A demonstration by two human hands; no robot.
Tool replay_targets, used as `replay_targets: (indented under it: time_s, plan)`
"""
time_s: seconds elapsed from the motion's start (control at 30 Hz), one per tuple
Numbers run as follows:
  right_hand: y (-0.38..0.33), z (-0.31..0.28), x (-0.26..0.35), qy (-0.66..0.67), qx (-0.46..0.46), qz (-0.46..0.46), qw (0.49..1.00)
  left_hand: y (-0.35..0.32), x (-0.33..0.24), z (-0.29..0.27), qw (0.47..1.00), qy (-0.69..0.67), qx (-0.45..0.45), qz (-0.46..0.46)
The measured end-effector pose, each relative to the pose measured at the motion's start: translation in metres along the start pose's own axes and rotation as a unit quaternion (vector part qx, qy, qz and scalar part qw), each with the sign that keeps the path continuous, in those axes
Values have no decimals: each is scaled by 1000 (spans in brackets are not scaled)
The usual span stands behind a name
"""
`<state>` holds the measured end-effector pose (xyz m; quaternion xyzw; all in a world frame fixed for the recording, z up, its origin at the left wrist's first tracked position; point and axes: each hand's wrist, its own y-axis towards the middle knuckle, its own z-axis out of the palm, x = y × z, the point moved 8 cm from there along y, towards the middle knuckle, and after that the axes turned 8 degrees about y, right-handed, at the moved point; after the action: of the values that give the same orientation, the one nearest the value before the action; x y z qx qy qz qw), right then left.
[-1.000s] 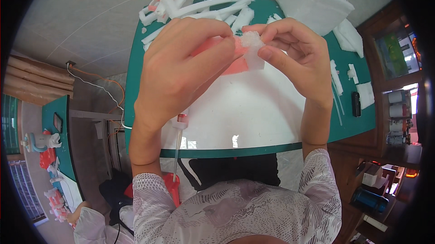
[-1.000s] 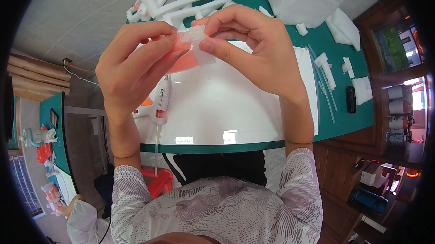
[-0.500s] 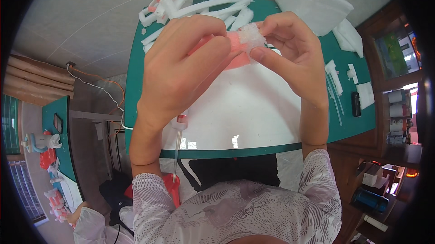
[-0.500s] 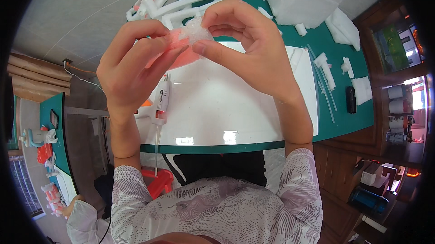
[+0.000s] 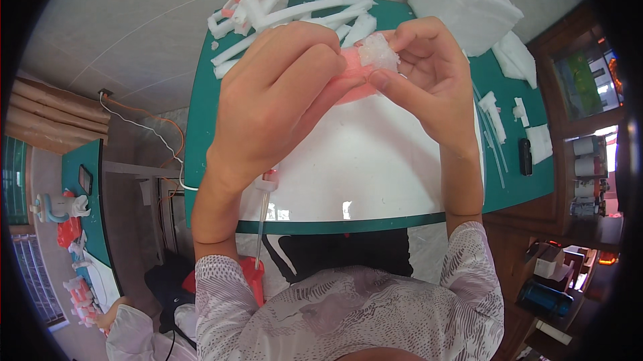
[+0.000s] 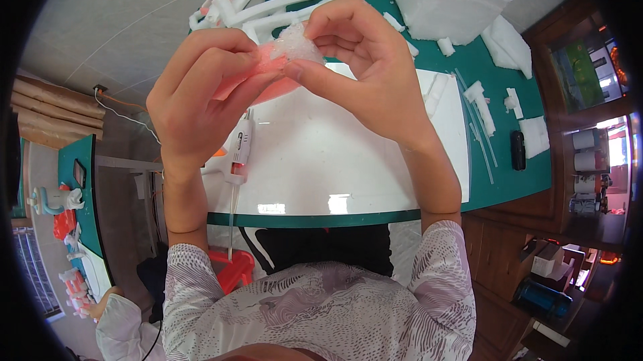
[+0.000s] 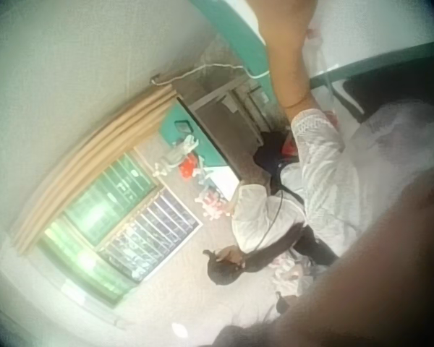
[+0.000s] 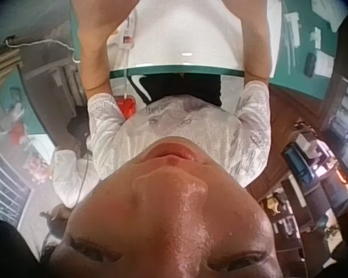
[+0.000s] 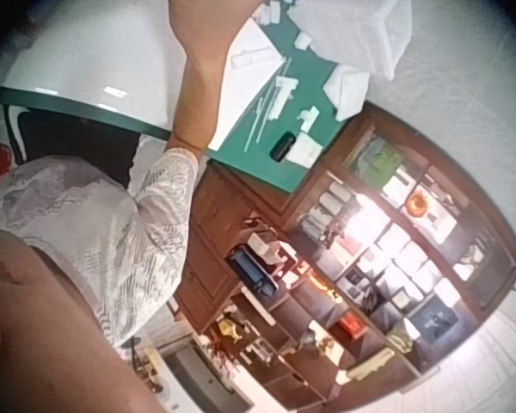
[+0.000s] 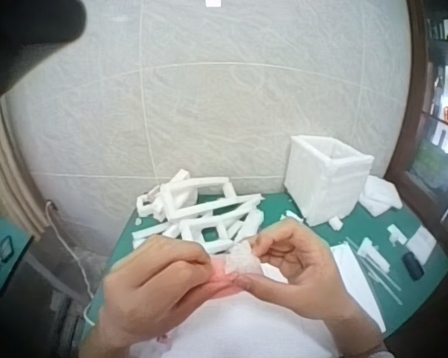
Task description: The person assembles foam pieces by applying glue with a hot glue gun and pressing the pieces together by hand.
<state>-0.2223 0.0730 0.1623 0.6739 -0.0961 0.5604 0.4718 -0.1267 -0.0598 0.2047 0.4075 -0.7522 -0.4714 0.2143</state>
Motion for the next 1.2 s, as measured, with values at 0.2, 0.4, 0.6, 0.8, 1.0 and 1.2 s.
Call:
replay_targets:
  time_s: [0.2,0.4,0.6,0.8,1.0,1.2]
  plan:
    - [-1,-1,-1,-13,-9,1,1000,0,-2,2,1000,15,10,9]
    - [0,-2,-2,-22,10,7,1000,-1,-4,3,1000,20,3,9]
    - [0,-3,0,-23,15,-11,1000,1,-6,3,1000,17,8,7]
    - [-1,2,6,-16,44,-54,997,2,-8,-5,1000,5,4,11]
    - [-3,4,8,-12,58,-59,996,3,-12,-7,1000,3,-1,4]
    - [-3,0,3,-25,62,-42,997,2,-13,-4,1000,-6,-5,10]
